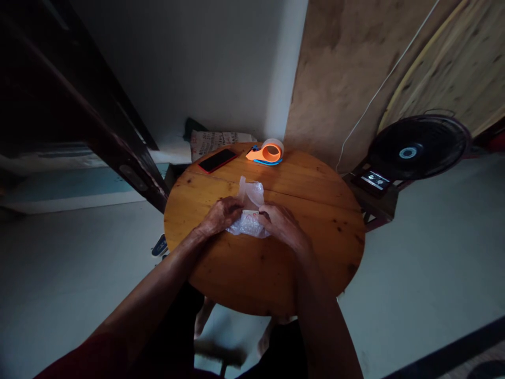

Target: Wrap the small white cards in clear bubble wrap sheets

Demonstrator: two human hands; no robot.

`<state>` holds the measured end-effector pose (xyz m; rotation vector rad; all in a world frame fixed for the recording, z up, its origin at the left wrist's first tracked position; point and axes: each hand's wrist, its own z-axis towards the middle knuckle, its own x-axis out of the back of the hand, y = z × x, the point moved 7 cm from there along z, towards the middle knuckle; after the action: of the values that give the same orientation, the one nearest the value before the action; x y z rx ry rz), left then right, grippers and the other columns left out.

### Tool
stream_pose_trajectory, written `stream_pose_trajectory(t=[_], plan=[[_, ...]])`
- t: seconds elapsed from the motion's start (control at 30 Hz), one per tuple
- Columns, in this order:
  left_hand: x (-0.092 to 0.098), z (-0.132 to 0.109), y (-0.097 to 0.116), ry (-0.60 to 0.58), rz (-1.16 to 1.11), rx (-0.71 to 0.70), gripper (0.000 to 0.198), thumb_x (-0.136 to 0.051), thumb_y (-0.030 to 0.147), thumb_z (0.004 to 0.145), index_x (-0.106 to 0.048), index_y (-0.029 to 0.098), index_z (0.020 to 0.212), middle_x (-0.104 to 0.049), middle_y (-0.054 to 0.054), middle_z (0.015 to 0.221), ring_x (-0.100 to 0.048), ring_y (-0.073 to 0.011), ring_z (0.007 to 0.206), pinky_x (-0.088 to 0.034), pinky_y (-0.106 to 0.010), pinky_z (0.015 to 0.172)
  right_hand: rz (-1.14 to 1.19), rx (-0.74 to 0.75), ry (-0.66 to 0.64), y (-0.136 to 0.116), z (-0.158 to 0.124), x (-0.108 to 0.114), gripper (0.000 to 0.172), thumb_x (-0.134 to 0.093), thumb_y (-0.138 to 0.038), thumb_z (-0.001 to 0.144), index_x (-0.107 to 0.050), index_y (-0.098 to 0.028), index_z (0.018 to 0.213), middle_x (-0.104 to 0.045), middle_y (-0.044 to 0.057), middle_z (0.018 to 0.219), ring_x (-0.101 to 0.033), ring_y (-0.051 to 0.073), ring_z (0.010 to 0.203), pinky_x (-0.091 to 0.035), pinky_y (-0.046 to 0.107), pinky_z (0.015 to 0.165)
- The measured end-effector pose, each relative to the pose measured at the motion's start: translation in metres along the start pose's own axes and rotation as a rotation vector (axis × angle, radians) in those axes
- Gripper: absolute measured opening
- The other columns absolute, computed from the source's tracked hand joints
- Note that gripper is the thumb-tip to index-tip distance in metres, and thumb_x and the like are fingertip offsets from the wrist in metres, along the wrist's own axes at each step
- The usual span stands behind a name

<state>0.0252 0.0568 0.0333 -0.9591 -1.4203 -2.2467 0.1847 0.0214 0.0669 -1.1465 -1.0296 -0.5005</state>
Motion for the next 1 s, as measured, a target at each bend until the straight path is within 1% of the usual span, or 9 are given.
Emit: stream_pose_trajectory(t=[0.27, 0.43, 0.6, 0.7, 0.87, 1.0], plan=[[-0.003, -0.001, -0.003, 0.002, 0.019, -0.022, 0.023, -0.055, 0.019, 0.081, -0.069, 0.018, 0.099, -0.069, -0.006, 0.098, -0.065, -0.0165, 0.087, -0.052, -0.027, 0.079, 0.009, -0.007, 0.005, 0.0, -0.001, 0.0, 0.022, -0.048, -0.032, 0.089, -0.066, -0.02, 0.088, -0.065, 0.003, 0.086, -0.057, 0.016, 0.079, -0.038, 0.026, 0.07], [-0.001, -0.003, 0.005, -0.019, 0.046, -0.041, 0.022, -0.054, 0.019, 0.082, -0.069, 0.018, 0.098, -0.069, -0.006, 0.096, -0.064, -0.0169, 0.086, -0.051, -0.028, 0.079, -0.001, -0.023, 0.004, 0.001, -0.001, -0.001, 0.022, -0.048, -0.034, 0.089, -0.066, -0.02, 0.09, -0.065, 0.004, 0.088, -0.057, 0.017, 0.079, -0.038, 0.026, 0.07], [0.001, -0.004, 0.011, -0.043, 0.076, -0.072, 0.022, -0.053, 0.016, 0.082, -0.068, 0.017, 0.097, -0.067, -0.007, 0.097, -0.062, -0.0179, 0.089, -0.05, -0.029, 0.081, -0.023, -0.025, 0.0, -0.003, 0.0, 0.0, 0.021, -0.046, -0.03, 0.09, -0.064, -0.02, 0.085, -0.065, 0.004, 0.087, -0.056, 0.016, 0.077, -0.038, 0.026, 0.068], [0.001, -0.005, 0.012, -0.051, 0.092, -0.084, 0.022, -0.052, 0.016, 0.082, -0.068, 0.018, 0.097, -0.067, -0.007, 0.096, -0.062, -0.0183, 0.089, -0.05, -0.03, 0.081, -0.034, -0.024, -0.002, -0.004, 0.0, 0.0, 0.021, -0.045, -0.029, 0.091, -0.063, -0.02, 0.085, -0.065, 0.004, 0.086, -0.056, 0.016, 0.078, -0.038, 0.026, 0.068], [0.0, -0.005, 0.012, -0.067, 0.107, -0.079, 0.022, -0.052, 0.018, 0.083, -0.068, 0.018, 0.098, -0.066, -0.007, 0.096, -0.062, -0.0181, 0.088, -0.05, -0.03, 0.081, -0.023, -0.017, 0.001, -0.002, -0.001, -0.002, 0.021, -0.046, -0.033, 0.091, -0.064, -0.021, 0.09, -0.065, 0.004, 0.091, -0.057, 0.017, 0.082, -0.039, 0.027, 0.072], [0.0, -0.005, 0.01, -0.06, 0.107, -0.076, 0.021, -0.053, 0.017, 0.082, -0.068, 0.018, 0.097, -0.066, -0.007, 0.096, -0.062, -0.0185, 0.088, -0.05, -0.031, 0.081, -0.025, -0.012, -0.008, 0.0, 0.0, -0.003, 0.021, -0.046, -0.033, 0.091, -0.063, -0.021, 0.088, -0.065, 0.004, 0.088, -0.057, 0.017, 0.08, -0.039, 0.026, 0.071]])
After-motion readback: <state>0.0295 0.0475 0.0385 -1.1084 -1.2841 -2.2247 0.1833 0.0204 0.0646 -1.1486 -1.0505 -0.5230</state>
